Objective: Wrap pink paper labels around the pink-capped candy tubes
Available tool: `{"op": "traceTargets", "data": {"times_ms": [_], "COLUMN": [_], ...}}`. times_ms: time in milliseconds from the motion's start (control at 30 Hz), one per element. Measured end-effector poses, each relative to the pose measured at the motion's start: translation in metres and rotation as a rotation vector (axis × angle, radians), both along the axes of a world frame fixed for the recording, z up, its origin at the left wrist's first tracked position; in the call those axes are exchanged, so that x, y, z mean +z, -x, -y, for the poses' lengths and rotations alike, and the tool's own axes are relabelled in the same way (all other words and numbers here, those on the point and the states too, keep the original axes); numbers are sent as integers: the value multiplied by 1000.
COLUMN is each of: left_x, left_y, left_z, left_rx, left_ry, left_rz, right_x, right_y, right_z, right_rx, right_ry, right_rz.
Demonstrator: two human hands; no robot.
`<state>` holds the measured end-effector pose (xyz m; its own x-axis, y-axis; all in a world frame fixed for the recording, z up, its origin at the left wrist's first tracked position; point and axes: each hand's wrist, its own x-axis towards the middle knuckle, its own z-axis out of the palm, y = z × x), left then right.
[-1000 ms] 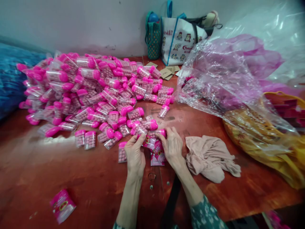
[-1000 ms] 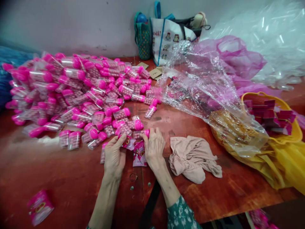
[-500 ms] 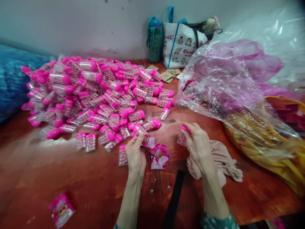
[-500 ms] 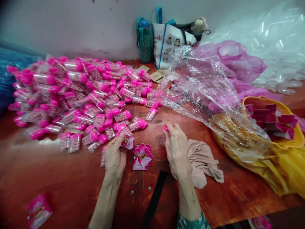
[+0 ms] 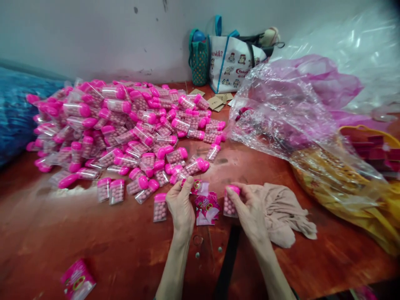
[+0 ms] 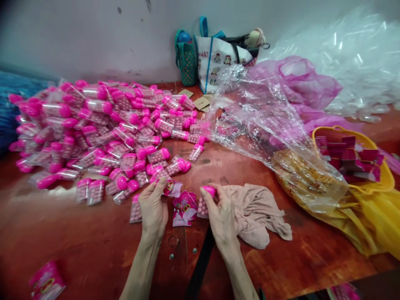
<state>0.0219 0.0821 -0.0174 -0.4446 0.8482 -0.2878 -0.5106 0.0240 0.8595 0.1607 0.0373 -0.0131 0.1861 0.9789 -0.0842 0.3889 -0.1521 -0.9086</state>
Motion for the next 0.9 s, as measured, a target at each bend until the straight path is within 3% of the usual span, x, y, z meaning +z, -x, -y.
{"op": "traceTargets", "data": {"times_ms": [100,167,367,567,667,900], "left_x": [-1,0,4,5,10,18], "left_y": [-4,-5,-5,-2,-1,-11], "left_z": [3,5,8,8,9,11], "left_rx": [-3,-35,-124,-226,-297,-290], "left_ry": [-17,-25,-63,-93,-77,-1], "left_rz": [-106,-163,-227,-251,-271,102], "right_x": [17,23,21,24,23,14], "right_y": [9,15,21,15,14,20], "right_z": [-6,-6,-4,-5,-4,-1], "right_rx": [36,43,35,163,146,85], "right_ry": [111,150,243,362,359,260], "right_rz": [-444,-547,-652,-726,-702,-615]}}
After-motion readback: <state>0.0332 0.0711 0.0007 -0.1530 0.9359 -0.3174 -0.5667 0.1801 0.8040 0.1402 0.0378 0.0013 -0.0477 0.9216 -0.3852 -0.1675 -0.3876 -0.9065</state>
